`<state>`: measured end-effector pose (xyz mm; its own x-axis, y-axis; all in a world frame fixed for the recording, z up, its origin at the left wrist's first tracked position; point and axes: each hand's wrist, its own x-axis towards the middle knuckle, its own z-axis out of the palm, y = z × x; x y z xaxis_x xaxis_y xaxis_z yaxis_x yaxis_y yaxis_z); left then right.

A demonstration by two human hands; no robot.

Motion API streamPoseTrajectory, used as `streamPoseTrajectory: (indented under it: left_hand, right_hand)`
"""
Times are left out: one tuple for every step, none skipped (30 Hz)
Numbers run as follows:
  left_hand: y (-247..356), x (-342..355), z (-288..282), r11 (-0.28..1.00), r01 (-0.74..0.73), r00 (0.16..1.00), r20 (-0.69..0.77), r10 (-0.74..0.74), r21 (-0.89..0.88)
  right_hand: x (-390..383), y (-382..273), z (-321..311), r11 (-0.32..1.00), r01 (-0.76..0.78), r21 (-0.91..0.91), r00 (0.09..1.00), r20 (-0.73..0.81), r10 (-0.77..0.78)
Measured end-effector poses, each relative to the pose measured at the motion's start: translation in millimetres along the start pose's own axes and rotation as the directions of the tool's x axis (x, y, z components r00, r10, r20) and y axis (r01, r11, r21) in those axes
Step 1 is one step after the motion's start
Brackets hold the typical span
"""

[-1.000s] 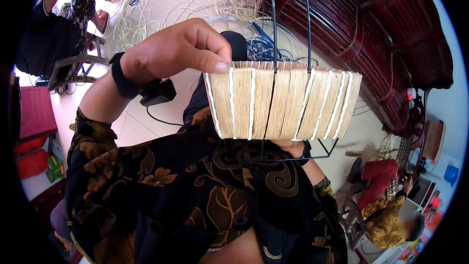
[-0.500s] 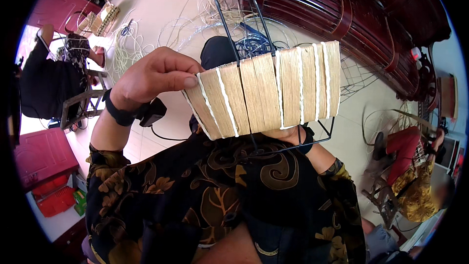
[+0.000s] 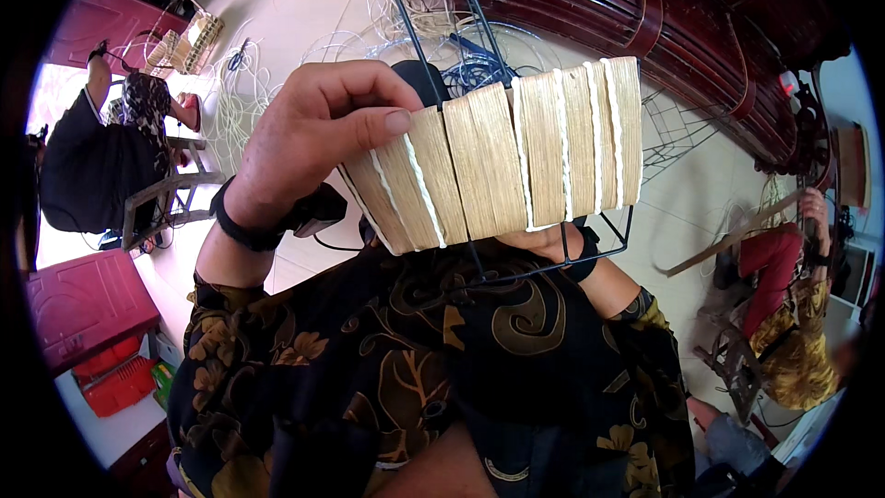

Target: The person weaves a white cord through the vertical slats of a wooden basket frame by hand.

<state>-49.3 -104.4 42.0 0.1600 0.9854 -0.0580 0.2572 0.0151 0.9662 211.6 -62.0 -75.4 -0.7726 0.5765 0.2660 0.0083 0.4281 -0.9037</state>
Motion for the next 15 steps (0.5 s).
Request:
streamPoseTrajectory:
  left_hand:
    - [-1.4,0.2,0.4,1.000,-0.007,1.000,-0.013,0.006,-0.021]
    - [-2.7,0.3,-0.8,1.000,-0.003,1.000,0.003,0.003,-0.009]
    - [-2.6,-0.1,-1.6,1.000,0.007,1.000,0.015,-0.007,0.009]
    - [-2.3,-0.5,-2.2,1.000,0.017,0.999,0.029,-0.017,0.026]
    - [-2.0,-0.8,-2.5,0.999,0.016,0.999,0.030,-0.017,0.041]
    - [-2.0,-0.6,-2.9,0.999,0.012,0.999,0.036,-0.014,0.050]
    - [-1.5,-0.3,-3.2,0.998,0.008,0.999,0.042,-0.010,0.059]
    - [0.1,0.4,-3.8,0.997,0.012,0.999,0.047,-0.015,0.077]
    - [2.4,1.1,-4.6,0.995,0.016,0.998,0.054,-0.021,0.095]
    - [4.8,2.3,-5.0,0.993,0.020,0.998,0.063,-0.027,0.115]
    - [7.3,3.4,-5.0,0.981,-0.022,0.999,0.041,0.015,0.194]
    - [9.8,4.0,-4.2,0.961,-0.062,0.998,0.023,0.058,0.271]
    - [11.7,4.7,-3.0,0.933,-0.101,0.995,0.010,0.104,0.346]
    - [13.3,5.4,-1.2,0.913,-0.129,0.991,0.010,0.136,0.386]
    - [14.3,5.3,2.0,0.892,-0.154,0.986,0.010,0.166,0.426]
  right_hand:
    - [-1.3,-0.3,-0.6,1.000,-0.006,-0.005,1.000,-0.005,0.006]
    - [-1.9,-0.9,-0.9,1.000,-0.009,-0.009,1.000,-0.008,0.009]
    - [-2.9,0.5,-0.8,1.000,-0.008,-0.006,1.000,-0.006,0.008]
    - [-3.2,1.4,-1.4,1.000,-0.007,0.000,1.000,-0.004,0.007]
    - [-2.8,1.6,-2.0,1.000,-0.004,0.004,1.000,-0.003,0.004]
    - [-3.5,0.7,-1.8,1.000,-0.005,0.004,1.000,-0.004,0.005]
    - [-3.5,0.1,-2.1,1.000,-0.007,0.004,1.000,-0.004,0.007]
    - [-4.0,-1.0,-2.7,1.000,-0.008,0.001,1.000,-0.007,0.008]
    - [-4.7,-1.0,-1.3,1.000,-0.009,0.000,1.000,-0.008,0.009]
    - [-4.2,-1.4,-1.9,1.000,-0.007,-0.002,1.000,-0.013,0.007]
    - [-4.2,-2.3,-0.6,1.000,-0.006,-0.002,1.000,-0.017,0.006]
    - [-4.3,-2.4,0.1,1.000,-0.004,-0.003,1.000,-0.022,0.004]
    - [-3.9,-2.9,0.4,1.000,-0.001,-0.003,1.000,-0.028,0.001]
    - [-3.2,-2.7,-1.1,1.000,0.002,-0.003,0.999,-0.033,-0.002]
    - [-3.9,-2.3,-0.9,1.000,0.005,-0.002,0.999,-0.036,-0.005]
